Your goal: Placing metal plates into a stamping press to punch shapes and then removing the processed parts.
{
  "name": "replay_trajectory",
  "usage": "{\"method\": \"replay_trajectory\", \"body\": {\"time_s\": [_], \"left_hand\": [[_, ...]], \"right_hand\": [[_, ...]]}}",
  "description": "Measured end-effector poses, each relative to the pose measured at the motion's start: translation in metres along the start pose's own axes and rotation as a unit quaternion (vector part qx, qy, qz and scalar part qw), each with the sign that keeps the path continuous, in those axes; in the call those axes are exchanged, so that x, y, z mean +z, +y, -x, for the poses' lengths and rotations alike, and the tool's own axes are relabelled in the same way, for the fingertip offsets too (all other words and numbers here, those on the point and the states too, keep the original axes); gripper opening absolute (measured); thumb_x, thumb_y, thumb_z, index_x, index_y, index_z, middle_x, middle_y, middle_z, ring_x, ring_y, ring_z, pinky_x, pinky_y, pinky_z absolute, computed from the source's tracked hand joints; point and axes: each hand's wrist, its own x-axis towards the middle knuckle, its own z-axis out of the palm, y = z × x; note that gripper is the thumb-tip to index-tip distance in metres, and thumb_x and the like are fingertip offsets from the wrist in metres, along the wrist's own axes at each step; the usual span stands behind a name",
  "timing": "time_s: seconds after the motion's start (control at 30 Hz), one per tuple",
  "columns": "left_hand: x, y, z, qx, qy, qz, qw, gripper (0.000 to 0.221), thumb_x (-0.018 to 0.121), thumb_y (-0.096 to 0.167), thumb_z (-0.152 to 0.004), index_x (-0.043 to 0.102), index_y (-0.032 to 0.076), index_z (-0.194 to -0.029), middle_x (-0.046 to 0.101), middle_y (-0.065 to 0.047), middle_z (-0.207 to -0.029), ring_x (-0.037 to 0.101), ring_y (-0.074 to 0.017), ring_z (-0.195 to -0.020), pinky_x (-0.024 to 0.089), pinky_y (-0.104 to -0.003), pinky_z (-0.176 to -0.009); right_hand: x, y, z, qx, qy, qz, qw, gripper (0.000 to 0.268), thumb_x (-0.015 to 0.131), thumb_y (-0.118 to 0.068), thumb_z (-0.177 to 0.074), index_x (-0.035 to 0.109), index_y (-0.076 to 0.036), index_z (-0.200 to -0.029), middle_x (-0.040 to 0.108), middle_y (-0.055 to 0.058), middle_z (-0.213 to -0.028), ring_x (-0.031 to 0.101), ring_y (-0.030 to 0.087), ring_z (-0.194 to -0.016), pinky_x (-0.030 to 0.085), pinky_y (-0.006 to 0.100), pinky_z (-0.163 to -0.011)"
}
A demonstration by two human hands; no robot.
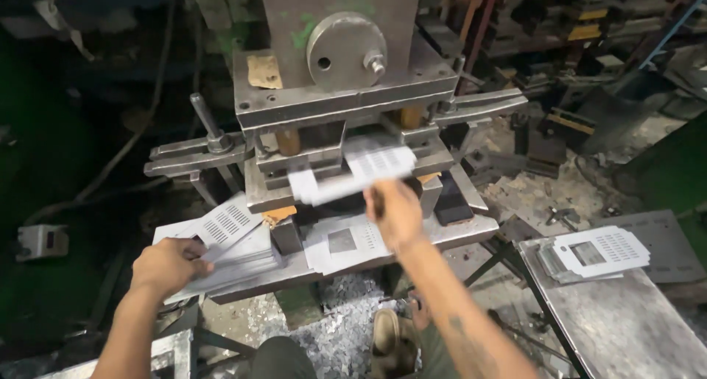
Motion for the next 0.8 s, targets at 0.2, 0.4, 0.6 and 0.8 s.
{"method": "replay_trajectory", "body": {"time_s": [0.2,0.4,0.6,0.8], "left_hand": [[-0.004,0.0,0.009,0.011,-0.021,0.013,1.0,0.045,0.09,0.033,-0.071,0.081,0.018,-0.113,0.08,-0.013,-0.106,0.078,-0.0299,-0.097,0.061,-0.038,-0.092],[-0.017,-0.016,0.062,0.108,0.008,-0.004,0.994,0.044,0.088,0.03,-0.073,0.078,0.009,-0.11,0.079,-0.016,-0.107,0.076,-0.0324,-0.098,0.059,-0.038,-0.093],[-0.063,0.037,0.15,0.061,-0.066,0.109,0.99,0.044,0.089,0.032,-0.075,0.074,0.009,-0.109,0.082,-0.013,-0.099,0.077,-0.0269,-0.092,0.062,-0.038,-0.085],[-0.042,0.124,0.163,0.238,-0.057,0.095,0.965,0.039,0.083,0.024,-0.078,0.07,0.007,-0.111,0.078,-0.014,-0.104,0.075,-0.0338,-0.096,0.058,-0.042,-0.084]], "right_hand": [[-0.023,0.024,0.109,-0.012,0.082,-0.008,0.997,0.012,0.06,-0.011,-0.096,0.065,-0.001,-0.091,0.066,0.007,-0.077,0.058,0.014,-0.061,0.047,0.029,-0.054],[-0.092,0.091,0.086,0.121,0.141,0.115,0.976,0.02,0.067,-0.025,-0.094,0.069,-0.006,-0.094,0.07,0.004,-0.078,0.059,0.01,-0.058,0.041,0.026,-0.049],[-0.063,0.085,0.129,0.178,0.1,0.119,0.972,0.034,0.069,-0.038,-0.095,0.07,-0.004,-0.096,0.066,0.004,-0.077,0.055,0.012,-0.055,0.039,0.025,-0.046],[0.04,0.029,0.17,0.141,-0.148,0.101,0.974,0.035,0.064,-0.029,-0.086,0.065,-0.016,-0.118,0.071,-0.004,-0.094,0.064,0.01,-0.065,0.043,0.024,-0.05]]}}
